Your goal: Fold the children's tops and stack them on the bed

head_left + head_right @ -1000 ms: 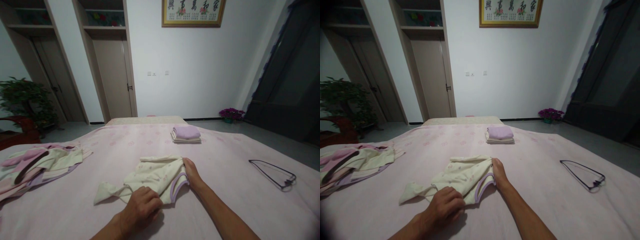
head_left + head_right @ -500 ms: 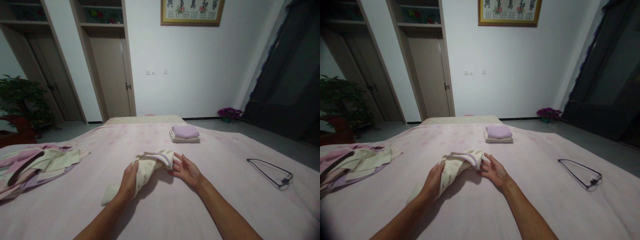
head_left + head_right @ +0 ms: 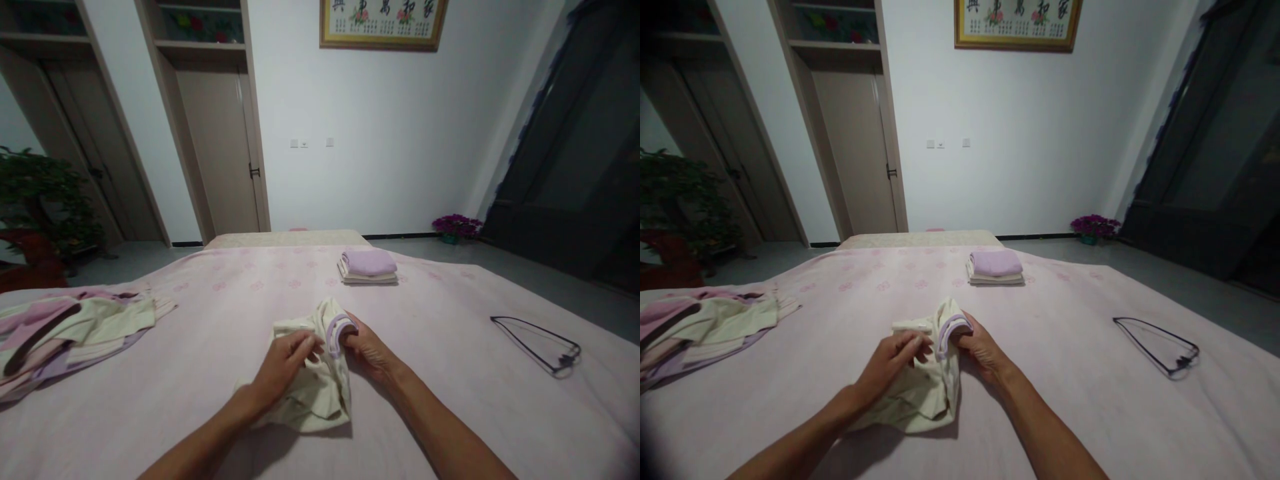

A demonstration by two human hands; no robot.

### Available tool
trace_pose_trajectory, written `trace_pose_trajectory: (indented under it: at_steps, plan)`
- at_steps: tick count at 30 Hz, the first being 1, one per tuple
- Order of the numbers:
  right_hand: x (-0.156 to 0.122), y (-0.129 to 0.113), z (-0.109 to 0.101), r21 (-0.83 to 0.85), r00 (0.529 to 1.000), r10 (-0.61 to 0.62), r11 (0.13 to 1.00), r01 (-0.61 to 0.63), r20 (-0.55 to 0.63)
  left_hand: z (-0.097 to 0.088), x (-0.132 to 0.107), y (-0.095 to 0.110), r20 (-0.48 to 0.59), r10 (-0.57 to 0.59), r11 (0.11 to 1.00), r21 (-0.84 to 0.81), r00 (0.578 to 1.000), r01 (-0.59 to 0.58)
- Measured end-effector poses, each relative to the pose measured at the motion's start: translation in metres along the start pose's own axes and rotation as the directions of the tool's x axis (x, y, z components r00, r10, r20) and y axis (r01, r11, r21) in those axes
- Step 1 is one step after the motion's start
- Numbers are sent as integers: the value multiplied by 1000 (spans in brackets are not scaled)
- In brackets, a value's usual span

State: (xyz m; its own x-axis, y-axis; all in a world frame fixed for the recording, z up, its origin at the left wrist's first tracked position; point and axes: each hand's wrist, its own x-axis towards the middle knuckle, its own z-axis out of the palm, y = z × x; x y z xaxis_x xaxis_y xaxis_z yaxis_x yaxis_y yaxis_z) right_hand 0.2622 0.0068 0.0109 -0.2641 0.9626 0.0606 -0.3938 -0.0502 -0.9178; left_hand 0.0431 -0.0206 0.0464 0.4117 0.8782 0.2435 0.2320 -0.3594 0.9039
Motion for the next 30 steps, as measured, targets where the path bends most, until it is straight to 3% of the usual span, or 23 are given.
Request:
trace_pose_trajectory:
  at_steps: [2, 3, 5, 7, 10, 13, 17, 18, 20, 22, 24, 26, 28, 30]
  plan:
    - [-1, -1, 8, -10, 1000, 0, 1000, 0, -3, -17, 19, 0, -110, 95, 991, 107, 989, -83]
    - [-1, -2, 12, -12, 1000, 7, 1000, -7, 17, -25, 27, 1, -109, 174, 971, 181, 979, -153]
    - [-4, -5, 20, -30, 995, 54, 998, -52, 82, -39, 42, 5, 30, 329, 891, 320, 944, -321]
    - [-6, -6, 25, -57, 980, 119, 992, -112, 156, -47, 52, 10, 267, 393, 789, 394, 880, -472]
    - [-7, -2, 26, -75, 960, 178, 983, -166, 214, -49, 57, 15, 513, 320, 686, 455, 797, -568]
    - [-3, 4, 16, -61, 967, 220, 975, -214, 125, -48, 54, 8, 593, 216, 643, 511, 776, -570]
    - [-2, -5, -1, -150, 977, 188, 968, -202, -103, -55, 49, -15, 511, 158, 713, 533, 845, -456]
    - [-3, -10, -3, -201, 983, 166, 963, -179, -81, -58, 49, -22, 467, 155, 743, 525, 870, -415]
    - [-8, -21, -1, -310, 981, 169, 942, -131, 100, -65, 50, -32, 357, 127, 808, 504, 926, -305]
    - [-15, -25, 9, -457, 925, 209, 888, -44, 317, -72, 53, -38, 190, 61, 865, 480, 980, -147]
    - [-22, -21, 23, -640, 898, 174, 755, 142, 405, -78, 54, -39, 16, -5, 912, 409, 1000, -2]
    - [-26, -9, 35, -780, 919, 29, 539, 318, 394, -82, 53, -34, -110, -44, 957, 281, 993, 74]
    - [-26, 4, 41, -838, 929, -120, 404, 367, 349, -87, 50, -25, -158, -85, 987, 119, 984, 104]
    - [-21, 11, 39, -866, 950, -199, 399, 302, 239, -93, 44, -15, -153, -126, 992, -35, 980, 122]
